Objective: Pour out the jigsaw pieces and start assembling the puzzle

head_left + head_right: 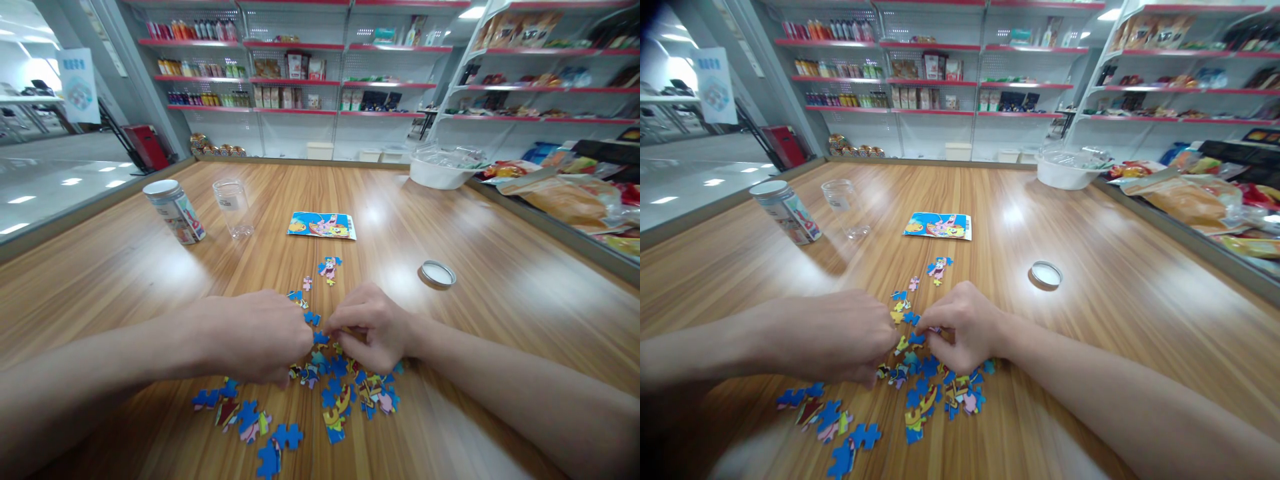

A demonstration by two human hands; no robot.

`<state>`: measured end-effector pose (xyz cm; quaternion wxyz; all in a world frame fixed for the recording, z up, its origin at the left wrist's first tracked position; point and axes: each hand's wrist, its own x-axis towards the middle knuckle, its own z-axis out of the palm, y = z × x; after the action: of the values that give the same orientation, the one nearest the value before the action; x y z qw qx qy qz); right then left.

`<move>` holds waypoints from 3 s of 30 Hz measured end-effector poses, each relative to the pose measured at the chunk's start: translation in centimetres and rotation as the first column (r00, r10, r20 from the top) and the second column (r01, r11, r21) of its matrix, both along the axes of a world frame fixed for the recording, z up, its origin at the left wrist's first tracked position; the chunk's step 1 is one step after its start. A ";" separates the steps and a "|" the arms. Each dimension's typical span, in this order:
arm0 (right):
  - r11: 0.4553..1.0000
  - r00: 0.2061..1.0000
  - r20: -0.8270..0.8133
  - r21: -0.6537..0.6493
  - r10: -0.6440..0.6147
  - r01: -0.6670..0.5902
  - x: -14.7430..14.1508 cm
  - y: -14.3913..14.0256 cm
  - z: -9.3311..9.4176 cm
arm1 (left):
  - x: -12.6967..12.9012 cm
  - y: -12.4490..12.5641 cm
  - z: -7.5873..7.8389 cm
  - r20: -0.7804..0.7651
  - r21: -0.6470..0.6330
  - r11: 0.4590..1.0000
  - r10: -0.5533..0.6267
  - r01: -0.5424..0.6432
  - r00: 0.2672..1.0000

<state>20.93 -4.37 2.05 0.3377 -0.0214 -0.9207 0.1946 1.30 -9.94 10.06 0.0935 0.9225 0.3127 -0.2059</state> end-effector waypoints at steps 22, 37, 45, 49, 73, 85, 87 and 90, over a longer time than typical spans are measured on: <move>0.890 0.893 0.001 -0.077 -0.450 0.449 0.2 1.1 -0.9 | -3.3 5.9 -1.0 0.002 0.307 0.882 0.375 -0.357 0.927; 0.818 0.841 0.008 -0.228 -0.541 0.528 0.2 1.1 -0.8 | -2.8 6.9 -3.5 0.219 0.217 0.931 0.246 -0.293 0.944; 0.702 0.717 -0.116 -0.359 -0.687 0.615 1.2 2.8 0.4 | -2.7 6.9 -3.0 0.175 0.152 0.921 0.333 -0.359 0.927; 0.741 0.845 0.123 -0.428 -0.520 0.518 2.9 5.7 0.1 | -3.1 7.1 -2.8 0.192 0.087 0.921 0.358 -0.379 0.914; 0.889 0.910 0.409 -0.392 -0.061 0.236 3.4 4.8 0.5 | -5.0 10.2 -9.0 0.767 -0.006 0.914 0.264 -0.406 0.584; 0.902 0.907 0.420 -0.377 -0.037 0.211 3.5 5.0 0.2 | -5.1 10.1 -9.0 0.697 0.161 0.903 0.181 -0.399 0.693; 0.877 0.910 0.414 -0.426 -0.030 0.223 3.5 5.0 0.2 | -5.2 10.2 -9.1 0.695 0.163 0.903 0.180 -0.397 0.696; 0.798 0.922 0.385 -0.548 -0.025 0.250 3.5 5.1 0.3 | -5.3 10.2 -9.2 0.697 0.167 0.903 0.175 -0.395 0.695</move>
<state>24.40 0.76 2.31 0.1540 -0.2278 -0.8566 0.4366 -3.96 0.30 0.82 0.0870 0.8763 0.4268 0.2058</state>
